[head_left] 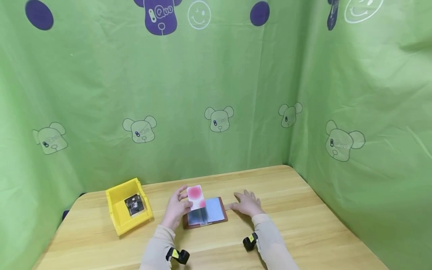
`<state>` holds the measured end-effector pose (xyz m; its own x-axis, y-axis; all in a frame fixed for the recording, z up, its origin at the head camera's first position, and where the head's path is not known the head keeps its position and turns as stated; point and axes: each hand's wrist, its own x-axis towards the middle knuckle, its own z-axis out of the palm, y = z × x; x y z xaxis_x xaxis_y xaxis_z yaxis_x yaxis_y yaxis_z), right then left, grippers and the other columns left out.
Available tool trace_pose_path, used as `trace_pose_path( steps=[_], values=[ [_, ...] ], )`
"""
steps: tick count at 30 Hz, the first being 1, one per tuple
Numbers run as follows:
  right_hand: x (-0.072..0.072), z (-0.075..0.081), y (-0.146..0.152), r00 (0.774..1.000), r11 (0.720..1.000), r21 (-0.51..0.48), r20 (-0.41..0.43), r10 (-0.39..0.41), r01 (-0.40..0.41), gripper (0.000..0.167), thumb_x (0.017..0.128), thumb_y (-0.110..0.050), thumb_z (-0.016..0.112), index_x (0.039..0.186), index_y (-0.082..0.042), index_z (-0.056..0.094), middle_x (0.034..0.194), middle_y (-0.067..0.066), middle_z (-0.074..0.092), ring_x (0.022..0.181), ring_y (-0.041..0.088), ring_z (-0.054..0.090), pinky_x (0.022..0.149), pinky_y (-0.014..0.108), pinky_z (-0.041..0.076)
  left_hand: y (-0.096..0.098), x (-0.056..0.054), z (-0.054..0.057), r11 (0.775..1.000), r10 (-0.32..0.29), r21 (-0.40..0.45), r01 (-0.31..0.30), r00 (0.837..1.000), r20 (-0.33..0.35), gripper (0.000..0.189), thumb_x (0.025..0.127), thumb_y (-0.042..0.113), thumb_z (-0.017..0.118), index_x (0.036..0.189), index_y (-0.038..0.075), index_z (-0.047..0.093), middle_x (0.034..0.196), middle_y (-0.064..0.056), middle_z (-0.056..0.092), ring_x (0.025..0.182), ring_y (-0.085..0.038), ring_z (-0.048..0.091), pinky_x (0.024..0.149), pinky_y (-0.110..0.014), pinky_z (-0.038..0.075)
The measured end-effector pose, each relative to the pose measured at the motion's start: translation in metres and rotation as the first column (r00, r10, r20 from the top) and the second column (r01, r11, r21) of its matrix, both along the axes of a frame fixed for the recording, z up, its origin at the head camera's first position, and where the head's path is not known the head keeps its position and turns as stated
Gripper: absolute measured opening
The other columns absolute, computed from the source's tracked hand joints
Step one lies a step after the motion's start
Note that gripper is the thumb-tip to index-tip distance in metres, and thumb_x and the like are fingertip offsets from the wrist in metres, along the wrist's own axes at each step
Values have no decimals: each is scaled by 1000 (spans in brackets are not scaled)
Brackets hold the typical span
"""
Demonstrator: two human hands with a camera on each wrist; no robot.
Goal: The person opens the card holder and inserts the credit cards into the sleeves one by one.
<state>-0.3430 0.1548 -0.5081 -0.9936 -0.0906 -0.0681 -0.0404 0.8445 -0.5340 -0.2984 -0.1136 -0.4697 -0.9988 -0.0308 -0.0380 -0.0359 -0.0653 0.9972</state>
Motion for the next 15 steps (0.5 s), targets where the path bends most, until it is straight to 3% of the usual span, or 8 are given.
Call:
trace_pose_path(
  steps=[5, 7, 9, 11, 15],
  values=[
    [-3, 8, -2, 993, 997, -71, -118, 21, -30, 63, 93, -41, 59, 146, -10, 43, 154, 28, 31, 143, 51, 22, 114, 70, 18, 6, 2, -5, 1000, -12, 14, 12, 1000, 13, 75, 78, -20, 53, 148, -2, 31, 133, -33, 48, 80, -17, 61, 69, -25, 58],
    [-5, 14, -6, 982, 984, -169, -184, 32, -64, 63, 94, -39, 59, 147, -10, 41, 153, 26, 34, 142, 48, 27, 115, 66, 22, 6, 2, -5, 1000, -11, 20, 11, 1000, 14, 75, 78, -20, 53, 148, -1, 32, 132, -32, 48, 80, -18, 61, 69, -26, 58],
    [-5, 21, -12, 974, 950, -292, -224, 44, -110, 63, 95, -38, 60, 148, -11, 40, 152, 24, 38, 139, 45, 34, 114, 62, 29, 6, 2, -5, 1000, -9, 25, 9, 1000, 14, 76, 78, -20, 54, 148, -1, 32, 133, -31, 48, 81, -18, 61, 69, -26, 58],
    [-4, 27, -19, 975, 880, -451, -216, 55, -149, 63, 95, -36, 60, 149, -14, 38, 150, 21, 41, 135, 42, 42, 112, 57, 36, 6, 2, -5, 1000, -12, 27, 11, 1000, 3, 76, 78, -20, 54, 148, -1, 31, 132, -31, 48, 81, -18, 61, 69, -26, 58],
    [1, 34, -32, 983, 667, -722, -131, 130, -184, 66, 96, -28, 61, 153, -17, 30, 145, 24, 44, 126, 45, 51, 104, 54, 47, 8, 5, 0, 999, -16, 31, 16, 1000, -17, 76, 78, -18, 56, 148, -2, 32, 131, -29, 50, 80, -17, 61, 69, -26, 57]
  ],
)
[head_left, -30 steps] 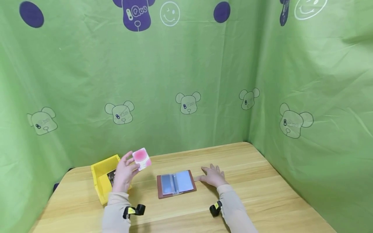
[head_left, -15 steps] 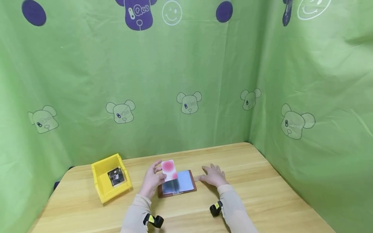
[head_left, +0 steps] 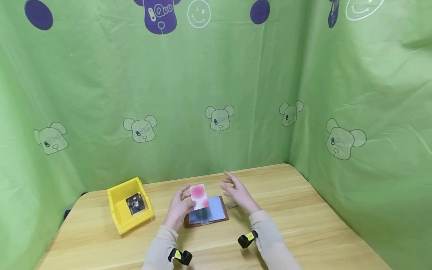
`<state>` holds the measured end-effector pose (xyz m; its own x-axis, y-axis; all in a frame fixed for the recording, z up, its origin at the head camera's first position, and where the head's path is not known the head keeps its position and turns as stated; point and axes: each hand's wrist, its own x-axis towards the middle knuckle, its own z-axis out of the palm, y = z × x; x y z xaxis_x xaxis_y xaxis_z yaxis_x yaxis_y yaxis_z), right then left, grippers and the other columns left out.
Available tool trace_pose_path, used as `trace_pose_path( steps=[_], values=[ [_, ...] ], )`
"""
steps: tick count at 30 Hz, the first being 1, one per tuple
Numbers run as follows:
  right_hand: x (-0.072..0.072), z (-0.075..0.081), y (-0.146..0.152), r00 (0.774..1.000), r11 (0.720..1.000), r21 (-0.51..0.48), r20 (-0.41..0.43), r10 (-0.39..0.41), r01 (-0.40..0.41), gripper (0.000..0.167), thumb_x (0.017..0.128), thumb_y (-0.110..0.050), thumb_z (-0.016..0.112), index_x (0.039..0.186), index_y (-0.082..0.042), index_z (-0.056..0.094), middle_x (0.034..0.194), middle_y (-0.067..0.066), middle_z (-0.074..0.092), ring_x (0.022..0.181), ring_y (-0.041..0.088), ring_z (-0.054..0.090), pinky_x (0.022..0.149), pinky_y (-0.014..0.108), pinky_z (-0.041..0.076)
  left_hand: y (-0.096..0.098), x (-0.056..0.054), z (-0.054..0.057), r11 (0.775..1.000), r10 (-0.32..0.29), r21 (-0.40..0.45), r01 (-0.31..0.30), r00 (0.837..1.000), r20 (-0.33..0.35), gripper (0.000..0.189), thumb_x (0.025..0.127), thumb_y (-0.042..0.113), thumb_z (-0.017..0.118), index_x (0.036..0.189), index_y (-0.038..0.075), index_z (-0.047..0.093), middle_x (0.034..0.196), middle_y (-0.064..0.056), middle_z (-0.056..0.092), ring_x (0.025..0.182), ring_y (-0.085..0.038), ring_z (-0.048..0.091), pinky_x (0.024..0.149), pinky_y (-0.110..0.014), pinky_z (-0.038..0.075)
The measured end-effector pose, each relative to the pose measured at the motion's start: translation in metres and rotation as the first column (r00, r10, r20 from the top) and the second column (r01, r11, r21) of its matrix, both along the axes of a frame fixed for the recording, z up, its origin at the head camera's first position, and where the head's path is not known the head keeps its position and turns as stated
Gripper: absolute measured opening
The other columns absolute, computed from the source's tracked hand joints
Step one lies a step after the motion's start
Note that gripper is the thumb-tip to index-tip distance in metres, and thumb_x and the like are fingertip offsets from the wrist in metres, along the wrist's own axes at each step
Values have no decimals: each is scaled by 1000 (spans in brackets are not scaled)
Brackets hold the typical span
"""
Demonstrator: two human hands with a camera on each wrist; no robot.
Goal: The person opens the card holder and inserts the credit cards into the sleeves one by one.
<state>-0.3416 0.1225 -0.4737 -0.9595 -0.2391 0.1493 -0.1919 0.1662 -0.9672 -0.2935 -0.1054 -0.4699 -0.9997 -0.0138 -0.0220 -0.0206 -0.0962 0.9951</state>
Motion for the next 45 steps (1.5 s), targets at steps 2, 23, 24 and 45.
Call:
trace_pose_path(
  steps=[2, 23, 24, 45],
  values=[
    [3, 2, -6, 996, 994, -88, 59, 69, -64, 69, 96, -24, 61, 154, -16, 25, 144, 26, 43, 124, 46, 52, 102, 54, 48, 2, 1, 2, 1000, -2, -5, 2, 1000, -7, 75, 77, -18, 56, 147, -3, 33, 129, -30, 51, 79, -16, 61, 68, -26, 57],
    [7, -6, -17, 977, 980, -95, 107, 184, -174, 63, 82, 11, 55, 143, 2, 41, 115, 26, 55, 80, 14, 61, 70, 24, 58, -10, 8, 15, 928, -58, -371, 18, 994, -97, 58, 86, 5, 66, 140, -1, 46, 131, -28, 57, 109, -36, 62, 91, -47, 55],
    [7, -6, -16, 979, 983, -93, 113, 167, -157, 63, 82, 11, 55, 143, 2, 42, 115, 25, 55, 80, 14, 61, 71, 25, 58, -15, 8, 15, 909, -50, -417, 4, 994, -100, 57, 86, 7, 66, 139, -1, 48, 131, -28, 57, 110, -38, 61, 92, -48, 54],
    [-3, -28, -13, 984, 1000, -12, 179, 26, -24, 63, 79, 17, 52, 140, 1, 46, 108, 21, 56, 76, 18, 59, 66, 29, 59, -48, -3, -30, 776, -70, -618, 124, 991, 111, 56, 81, 9, 75, 127, -9, 49, 91, -15, 63, 61, -16, 56, 56, -29, 53]
  ],
)
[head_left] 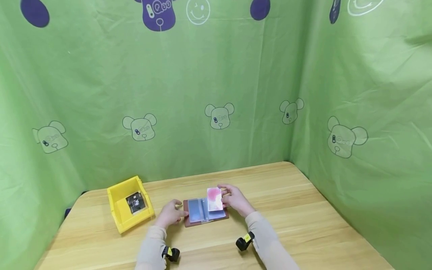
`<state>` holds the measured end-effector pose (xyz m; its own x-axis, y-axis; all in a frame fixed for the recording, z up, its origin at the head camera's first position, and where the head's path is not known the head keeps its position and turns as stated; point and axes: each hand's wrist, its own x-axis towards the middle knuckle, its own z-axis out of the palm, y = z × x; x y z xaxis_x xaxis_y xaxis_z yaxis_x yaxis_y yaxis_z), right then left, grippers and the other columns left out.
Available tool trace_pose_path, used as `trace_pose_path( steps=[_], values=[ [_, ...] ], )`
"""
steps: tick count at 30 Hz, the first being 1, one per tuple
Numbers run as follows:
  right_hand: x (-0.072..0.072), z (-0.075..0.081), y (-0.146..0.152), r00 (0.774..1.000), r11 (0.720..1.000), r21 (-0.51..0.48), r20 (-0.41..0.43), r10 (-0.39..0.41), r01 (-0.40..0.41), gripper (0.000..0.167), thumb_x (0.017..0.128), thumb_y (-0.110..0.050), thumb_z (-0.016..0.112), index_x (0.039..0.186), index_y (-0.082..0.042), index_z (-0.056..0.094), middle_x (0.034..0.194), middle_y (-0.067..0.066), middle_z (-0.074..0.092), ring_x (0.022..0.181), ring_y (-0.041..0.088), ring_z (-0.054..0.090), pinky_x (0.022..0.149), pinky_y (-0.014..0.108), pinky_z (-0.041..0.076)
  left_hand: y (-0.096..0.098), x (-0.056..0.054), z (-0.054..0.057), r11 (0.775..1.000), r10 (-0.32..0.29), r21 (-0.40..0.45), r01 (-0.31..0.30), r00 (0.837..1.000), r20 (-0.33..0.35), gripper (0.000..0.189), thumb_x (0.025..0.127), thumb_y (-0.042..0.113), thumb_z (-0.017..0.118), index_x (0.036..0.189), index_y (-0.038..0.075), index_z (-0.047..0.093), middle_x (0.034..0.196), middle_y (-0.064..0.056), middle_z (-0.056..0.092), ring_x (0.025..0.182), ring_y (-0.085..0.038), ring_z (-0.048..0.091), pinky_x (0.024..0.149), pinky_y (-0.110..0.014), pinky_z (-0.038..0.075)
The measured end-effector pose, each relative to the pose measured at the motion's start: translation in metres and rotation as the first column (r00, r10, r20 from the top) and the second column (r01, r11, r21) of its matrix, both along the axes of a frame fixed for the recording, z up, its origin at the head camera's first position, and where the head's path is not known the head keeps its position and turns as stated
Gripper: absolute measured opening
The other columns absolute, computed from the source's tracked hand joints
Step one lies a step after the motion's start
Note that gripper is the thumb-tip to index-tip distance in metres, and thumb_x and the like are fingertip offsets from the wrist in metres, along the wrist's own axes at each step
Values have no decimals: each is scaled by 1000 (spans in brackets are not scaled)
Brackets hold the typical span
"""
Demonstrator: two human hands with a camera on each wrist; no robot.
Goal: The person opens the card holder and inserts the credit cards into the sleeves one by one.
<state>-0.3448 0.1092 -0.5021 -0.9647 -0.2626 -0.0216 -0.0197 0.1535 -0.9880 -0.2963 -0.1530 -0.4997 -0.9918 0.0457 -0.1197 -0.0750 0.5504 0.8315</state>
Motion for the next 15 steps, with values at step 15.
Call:
trace_pose_path(
  steps=[15],
  values=[
    [4, -8, -11, 999, 997, 75, -34, 38, -35, 62, 77, 17, 54, 138, 6, 47, 99, 17, 56, 70, 16, 57, 62, 27, 59, 4, -3, -6, 988, 28, -148, -35, 998, -53, 50, 76, 14, 79, 117, -5, 58, 97, -16, 65, 84, -24, 58, 76, -40, 52]
  ],
)
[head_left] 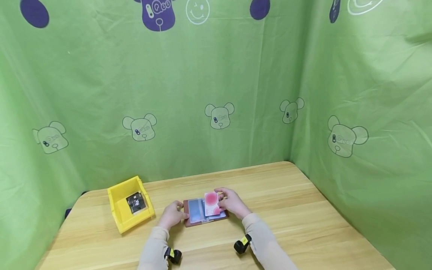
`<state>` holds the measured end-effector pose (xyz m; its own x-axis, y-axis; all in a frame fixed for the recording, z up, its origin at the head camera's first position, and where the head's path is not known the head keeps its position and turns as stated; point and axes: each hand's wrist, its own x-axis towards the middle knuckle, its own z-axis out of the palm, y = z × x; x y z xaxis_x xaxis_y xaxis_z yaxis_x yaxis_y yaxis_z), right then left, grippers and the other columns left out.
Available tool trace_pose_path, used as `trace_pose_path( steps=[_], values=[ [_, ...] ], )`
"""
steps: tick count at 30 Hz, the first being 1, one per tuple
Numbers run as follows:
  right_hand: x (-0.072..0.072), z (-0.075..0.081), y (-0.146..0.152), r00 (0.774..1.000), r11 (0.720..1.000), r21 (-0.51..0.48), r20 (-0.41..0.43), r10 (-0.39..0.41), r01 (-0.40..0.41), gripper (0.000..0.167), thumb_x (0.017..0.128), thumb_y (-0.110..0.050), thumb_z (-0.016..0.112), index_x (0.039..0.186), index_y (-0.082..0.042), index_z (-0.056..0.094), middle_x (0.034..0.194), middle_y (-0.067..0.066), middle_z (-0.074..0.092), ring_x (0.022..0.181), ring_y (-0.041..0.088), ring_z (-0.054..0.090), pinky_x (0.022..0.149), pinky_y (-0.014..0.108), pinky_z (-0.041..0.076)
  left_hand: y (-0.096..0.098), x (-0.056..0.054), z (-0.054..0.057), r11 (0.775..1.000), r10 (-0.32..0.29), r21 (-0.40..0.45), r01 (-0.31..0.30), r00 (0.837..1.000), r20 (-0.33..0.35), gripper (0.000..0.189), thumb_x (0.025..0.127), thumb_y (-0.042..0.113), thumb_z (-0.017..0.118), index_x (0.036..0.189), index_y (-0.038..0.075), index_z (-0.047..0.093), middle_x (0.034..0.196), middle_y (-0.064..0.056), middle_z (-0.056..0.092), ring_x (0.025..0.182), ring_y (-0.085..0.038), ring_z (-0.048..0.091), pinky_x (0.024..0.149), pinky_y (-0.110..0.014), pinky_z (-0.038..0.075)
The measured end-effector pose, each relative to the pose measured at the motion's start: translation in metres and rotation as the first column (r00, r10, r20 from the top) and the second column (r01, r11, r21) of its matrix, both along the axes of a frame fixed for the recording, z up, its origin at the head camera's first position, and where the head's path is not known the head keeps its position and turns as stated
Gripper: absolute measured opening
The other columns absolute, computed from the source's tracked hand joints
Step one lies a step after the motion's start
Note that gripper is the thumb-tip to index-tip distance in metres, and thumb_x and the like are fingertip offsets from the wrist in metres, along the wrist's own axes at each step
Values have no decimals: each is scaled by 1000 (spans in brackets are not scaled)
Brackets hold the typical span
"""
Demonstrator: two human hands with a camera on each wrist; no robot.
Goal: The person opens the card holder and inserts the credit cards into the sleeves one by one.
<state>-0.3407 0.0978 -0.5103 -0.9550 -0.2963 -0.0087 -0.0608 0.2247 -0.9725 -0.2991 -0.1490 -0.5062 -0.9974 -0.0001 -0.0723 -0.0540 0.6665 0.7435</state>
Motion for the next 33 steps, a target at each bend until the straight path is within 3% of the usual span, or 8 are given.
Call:
trace_pose_path(
  steps=[15, 24, 29, 33],
  values=[
    [8, 0, -10, 1000, 999, 38, 4, -5, 5, 57, 76, 17, 57, 132, 10, 50, 93, 16, 57, 62, 15, 60, 59, 32, 61, 3, 1, 1, 1000, 16, -1, -16, 1000, -4, 49, 74, 11, 79, 116, -5, 58, 95, -15, 65, 83, -23, 57, 74, -38, 50],
    [9, 1, -21, 998, 999, 7, 38, 43, -43, 57, 79, 17, 56, 135, 15, 45, 97, 20, 57, 59, 14, 61, 60, 32, 61, 1, 1, 4, 1000, 13, 1, -13, 1000, 3, 48, 75, 10, 78, 116, -5, 58, 99, -17, 65, 86, -25, 58, 79, -43, 52],
    [8, 0, -32, 997, 993, 96, -18, 78, -76, 58, 77, 16, 57, 134, 14, 47, 102, 21, 58, 61, 13, 58, 58, 30, 60, 0, 2, 3, 1000, 6, 10, -6, 1000, -18, 48, 74, 10, 78, 115, -4, 59, 101, -20, 66, 87, -26, 58, 80, -44, 51],
    [9, -1, -40, 991, 976, 205, -98, 89, -68, 55, 76, 14, 58, 131, 12, 52, 105, 20, 59, 60, 13, 57, 56, 27, 57, 1, 3, 1, 999, 1, 51, 0, 1000, -20, 48, 74, 9, 78, 116, -5, 59, 95, -17, 65, 81, -22, 56, 73, -36, 50]
  ],
)
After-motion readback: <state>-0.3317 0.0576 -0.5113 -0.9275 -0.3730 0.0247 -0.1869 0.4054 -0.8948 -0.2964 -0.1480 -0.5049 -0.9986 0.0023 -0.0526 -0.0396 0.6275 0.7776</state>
